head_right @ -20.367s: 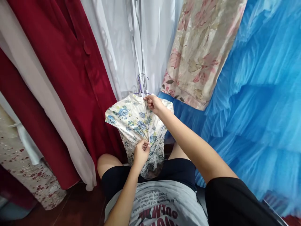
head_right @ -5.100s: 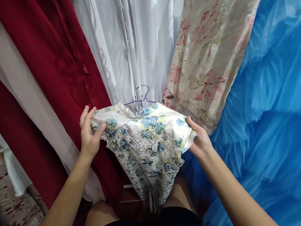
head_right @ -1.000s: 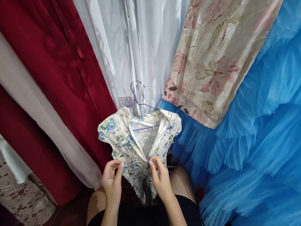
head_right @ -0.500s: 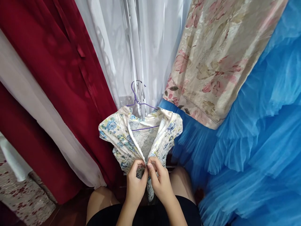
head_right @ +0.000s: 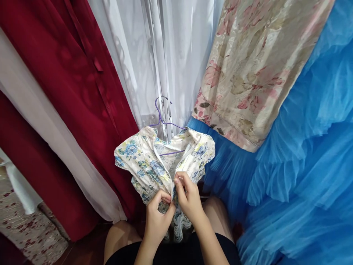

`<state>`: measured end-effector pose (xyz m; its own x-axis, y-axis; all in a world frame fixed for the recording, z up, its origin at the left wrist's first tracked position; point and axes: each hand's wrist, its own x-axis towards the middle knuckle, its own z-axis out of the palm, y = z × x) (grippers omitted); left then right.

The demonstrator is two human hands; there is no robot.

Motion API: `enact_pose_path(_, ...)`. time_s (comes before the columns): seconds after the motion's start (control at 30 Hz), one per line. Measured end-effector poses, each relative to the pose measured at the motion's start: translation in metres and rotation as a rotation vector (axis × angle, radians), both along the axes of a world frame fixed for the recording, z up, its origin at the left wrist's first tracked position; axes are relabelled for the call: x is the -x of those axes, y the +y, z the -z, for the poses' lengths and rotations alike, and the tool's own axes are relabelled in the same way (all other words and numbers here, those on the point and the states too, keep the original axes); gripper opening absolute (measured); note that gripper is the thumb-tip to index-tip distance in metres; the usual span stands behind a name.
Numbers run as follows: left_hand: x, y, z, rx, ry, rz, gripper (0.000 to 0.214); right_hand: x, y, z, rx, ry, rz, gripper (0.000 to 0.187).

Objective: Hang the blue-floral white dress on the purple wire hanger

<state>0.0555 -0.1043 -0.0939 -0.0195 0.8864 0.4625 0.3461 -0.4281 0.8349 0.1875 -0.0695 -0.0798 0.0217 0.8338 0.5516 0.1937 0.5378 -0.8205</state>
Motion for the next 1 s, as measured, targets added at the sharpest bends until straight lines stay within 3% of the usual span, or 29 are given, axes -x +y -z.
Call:
enact_pose_path(0.23, 0.002, 0.000, 0.002, 0.026, 0.032, 0.010, 0.008, -0.005, 0.028, -0.033, -0.061, -0.110, 0.017, 0.011)
enact_pose_path(0.53, 0.002, 0.002, 0.001, 0.037, 0.056, 0.048, 0.010, -0.005, 0.056, -0.055, -0.065, -0.224, 0.097, 0.016)
enact_pose_path(1.0, 0.003, -0.003, -0.004, 0.065, 0.050, 0.050, 0.012, -0.003, 0.089, -0.108, -0.173, -0.433, 0.212, 0.012)
